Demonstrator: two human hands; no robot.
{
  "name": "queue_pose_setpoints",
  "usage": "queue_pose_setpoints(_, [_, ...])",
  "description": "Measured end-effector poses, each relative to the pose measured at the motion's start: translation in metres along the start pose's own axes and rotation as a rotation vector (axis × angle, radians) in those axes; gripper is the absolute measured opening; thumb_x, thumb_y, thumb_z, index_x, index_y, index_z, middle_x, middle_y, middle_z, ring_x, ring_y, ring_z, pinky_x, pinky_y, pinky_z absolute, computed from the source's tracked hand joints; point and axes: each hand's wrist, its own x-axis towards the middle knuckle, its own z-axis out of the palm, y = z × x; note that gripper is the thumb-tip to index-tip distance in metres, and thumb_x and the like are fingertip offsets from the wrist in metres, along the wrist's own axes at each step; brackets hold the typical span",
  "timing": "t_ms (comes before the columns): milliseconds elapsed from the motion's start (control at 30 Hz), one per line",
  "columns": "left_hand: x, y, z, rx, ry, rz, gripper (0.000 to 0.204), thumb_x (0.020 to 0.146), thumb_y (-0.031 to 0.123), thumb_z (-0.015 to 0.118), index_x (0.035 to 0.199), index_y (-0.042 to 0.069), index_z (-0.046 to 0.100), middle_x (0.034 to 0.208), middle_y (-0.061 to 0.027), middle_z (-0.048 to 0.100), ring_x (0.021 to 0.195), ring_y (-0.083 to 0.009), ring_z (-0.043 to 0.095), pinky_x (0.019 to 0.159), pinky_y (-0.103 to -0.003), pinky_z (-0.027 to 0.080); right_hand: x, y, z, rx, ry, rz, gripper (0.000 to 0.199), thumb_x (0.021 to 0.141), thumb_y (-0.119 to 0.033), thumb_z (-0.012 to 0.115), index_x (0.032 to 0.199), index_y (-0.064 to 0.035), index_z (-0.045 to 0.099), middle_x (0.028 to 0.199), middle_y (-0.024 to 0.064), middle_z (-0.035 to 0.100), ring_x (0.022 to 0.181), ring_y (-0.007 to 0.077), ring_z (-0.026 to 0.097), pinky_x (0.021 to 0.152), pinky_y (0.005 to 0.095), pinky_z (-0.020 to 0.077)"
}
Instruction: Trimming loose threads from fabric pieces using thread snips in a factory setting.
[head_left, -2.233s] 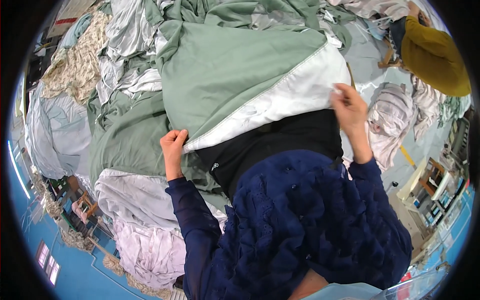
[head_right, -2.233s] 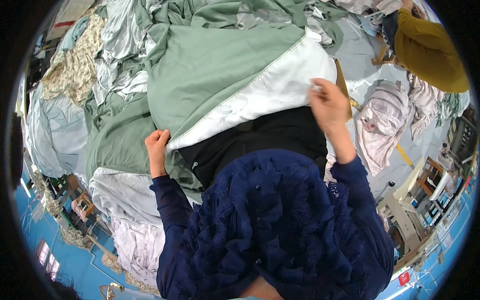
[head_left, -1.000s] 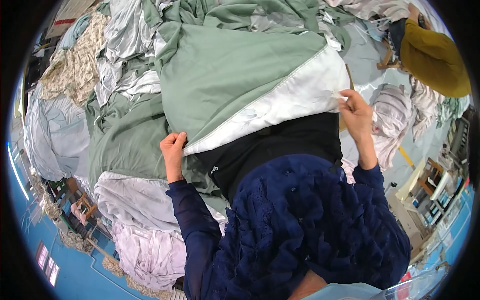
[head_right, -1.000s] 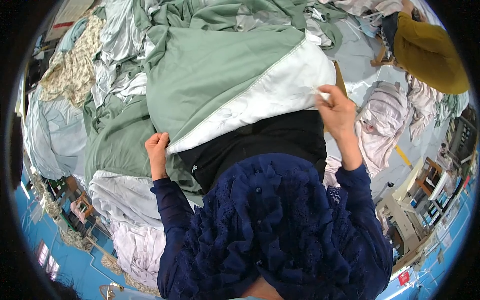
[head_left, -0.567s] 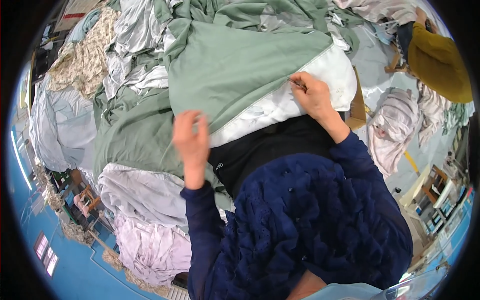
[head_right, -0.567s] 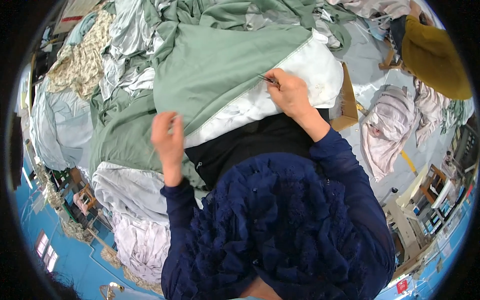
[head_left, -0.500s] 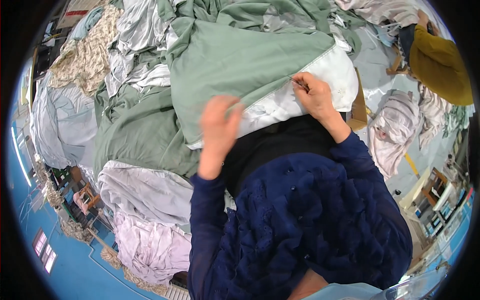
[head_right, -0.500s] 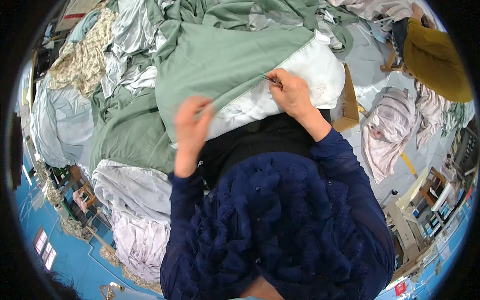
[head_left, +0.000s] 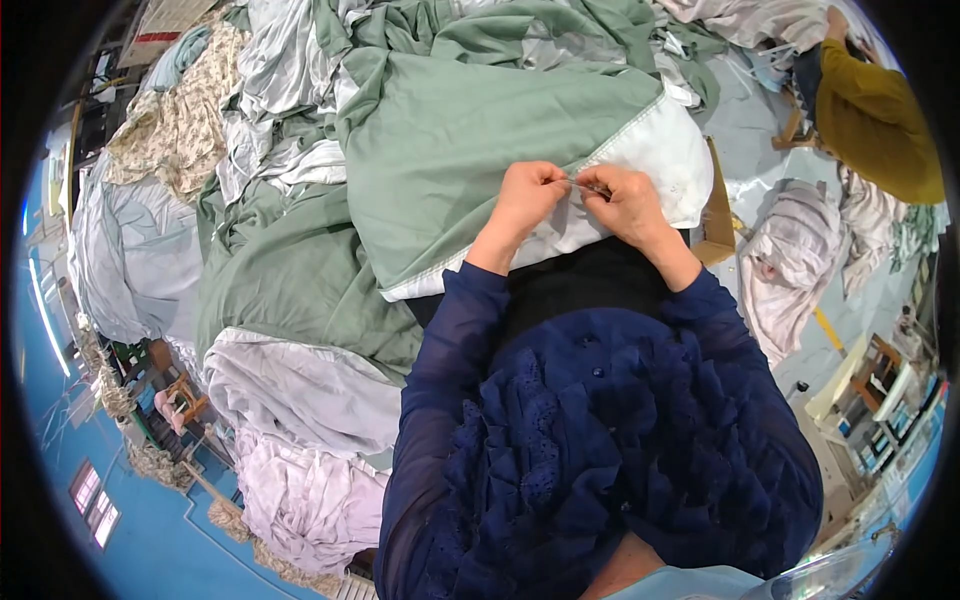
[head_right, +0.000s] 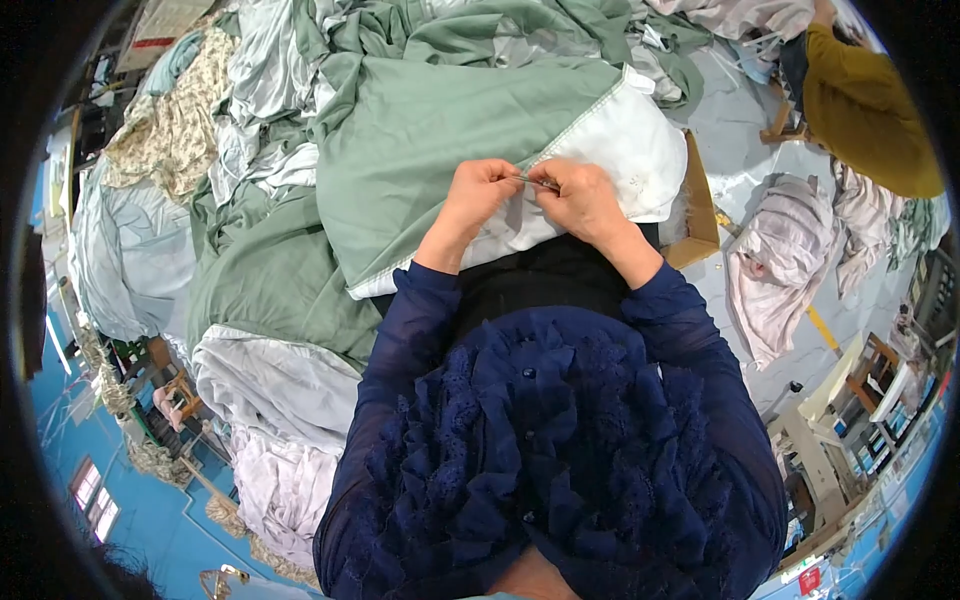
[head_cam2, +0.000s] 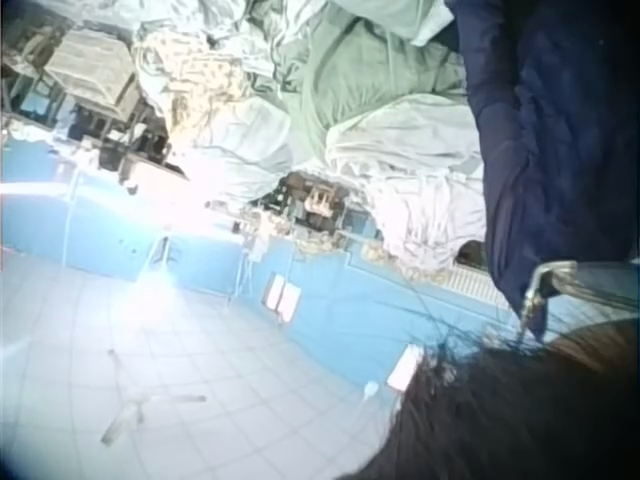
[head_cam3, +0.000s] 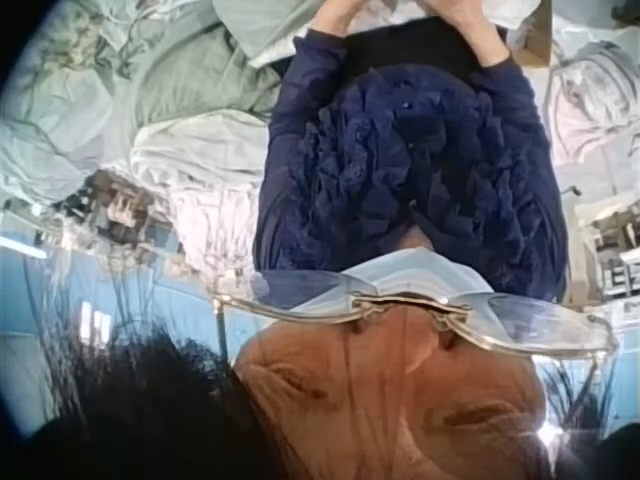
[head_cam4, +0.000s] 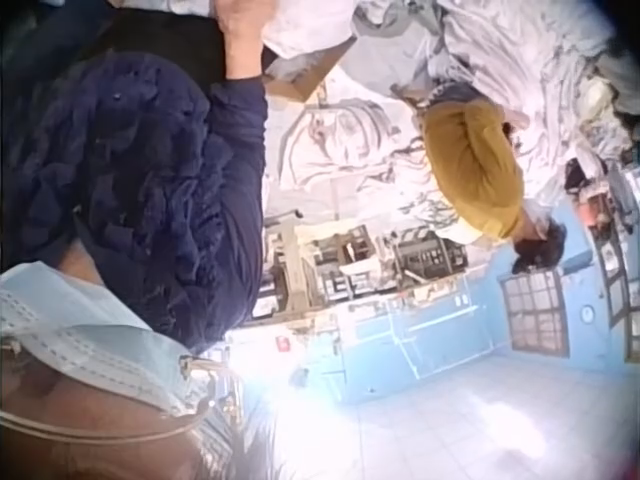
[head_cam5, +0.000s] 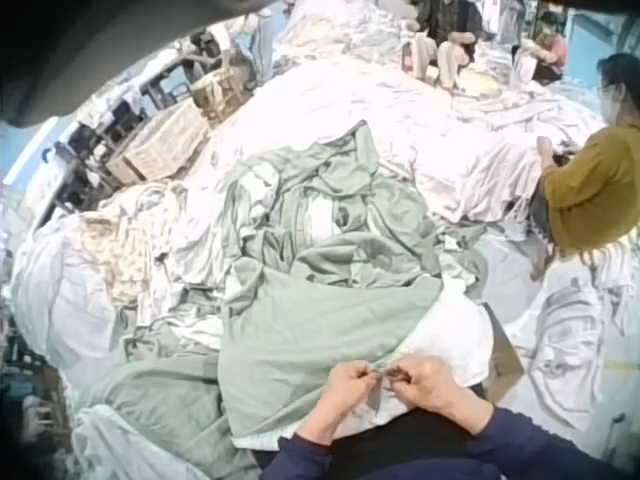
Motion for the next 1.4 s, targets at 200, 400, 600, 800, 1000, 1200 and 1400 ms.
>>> queue_pose_setpoints(200, [-0.002, 0.005, 0.000, -0.289, -0.053, -0.071, 0.006, 0.085, 0.003, 0.065, 0.087, -0.002, 0.069, 0.080, 0.0002, 0.065, 0.072, -0.0069, 0.055, 0.066, -0.022, 0.044, -0.001, 0.004, 0.003, -0.024, 0.006, -0.021, 0.014, 0.075, -0.011, 0.070, 0.087, -0.0056, 0.069, 0.074, 0.0131, 0.067, 0.065, 0.0318, 0.065, 0.058, 0.0400, 0.0504])
queue_pose_setpoints(400, [-0.003, 0.007, 0.001, -0.343, -0.063, -0.102, 0.007, 0.086, 0.005, 0.067, 0.087, -0.001, 0.068, 0.080, 0.0002, 0.065, 0.071, -0.0063, 0.054, 0.066, -0.022, 0.043, -0.003, 0.005, 0.002, -0.112, 0.007, -0.045, 0.012, 0.073, -0.003, 0.070, 0.085, -0.0024, 0.067, 0.070, 0.0117, 0.066, 0.060, 0.0237, 0.065, 0.056, 0.0335, 0.0498])
queue_pose_setpoints(600, [-0.003, 0.007, 0.001, -0.392, -0.072, -0.102, 0.007, 0.085, 0.006, 0.068, 0.087, -0.001, 0.069, 0.081, 0.0005, 0.065, 0.072, -0.0064, 0.054, 0.066, -0.022, 0.043, -0.013, 0.002, -0.009, 0.064, 0.209, 0.077, 0.009, 0.076, -0.001, 0.068, 0.084, -0.0014, 0.064, 0.061, 0.0027, 0.055, 0.054, 0.0077, 0.049, 0.052, 0.0238, 0.0418])
queue_pose_setpoints(800, [-0.006, 0.002, -0.002, -0.348, -0.052, -0.053, 0.009, 0.084, 0.005, 0.069, 0.088, -0.002, 0.068, 0.080, 0.0020, 0.064, 0.071, -0.0054, 0.053, 0.065, -0.021, 0.042, -0.053, 0.011, -0.059, -0.039, 0.393, 0.233, 0.004, 0.085, -0.003, 0.066, 0.085, -0.0011, 0.063, 0.066, -0.0039, 0.053, 0.061, 0.0020, 0.046, 0.054, 0.0197, 0.0383])
queue_pose_setpoints(1000, [-0.017, 0.001, -0.003, -0.274, -0.043, -0.036, 0.008, 0.084, 0.005, 0.068, 0.086, -0.003, 0.068, 0.076, 0.0040, 0.062, 0.068, -0.0032, 0.050, 0.060, -0.021, 0.039, -0.115, 0.071, -0.126, -0.465, 0.321, 0.544, 0.015, 0.086, -0.017, 0.069, 0.092, -0.0031, 0.067, 0.068, 0.0083, 0.062, 0.059, 0.0114, 0.054, 0.059, 0.0263, 0.0452])
queue_pose_setpoints(1200, [-0.034, -0.002, -0.007, 0.060, -0.024, 0.076, 0.021, 0.075, 0.014, 0.073, 0.082, -0.004, 0.063, 0.062, -0.0028, 0.052, 0.060, -0.0069, 0.041, 0.053, -0.027, 0.035, -0.118, 0.064, -0.128, -0.478, 0.383, 0.382, 0.017, 0.085, -0.007, 0.064, 0.101, -0.0049, 0.069, 0.082, 0.0116, 0.066, 0.070, 0.0212, 0.063, 0.062, 0.0292, 0.0477])
queue_pose_setpoints(1400, [-0.064, 0.001, -0.012, 0.245, 0.115, 0.154, 0.023, 0.075, 0.019, 0.072, 0.085, -0.001, 0.065, 0.073, -0.0158, 0.060, 0.067, -0.0324, 0.059, 0.061, -0.041, 0.044, -0.039, -0.034, -0.055, 0.049, 0.155, 0.024, 0.041, 0.081, 0.010, 0.060, 0.119, -0.0036, 0.063, 0.115, 0.0098, 0.065, 0.076, 0.0134, 0.059, 0.064, 0.0243, 0.0477])
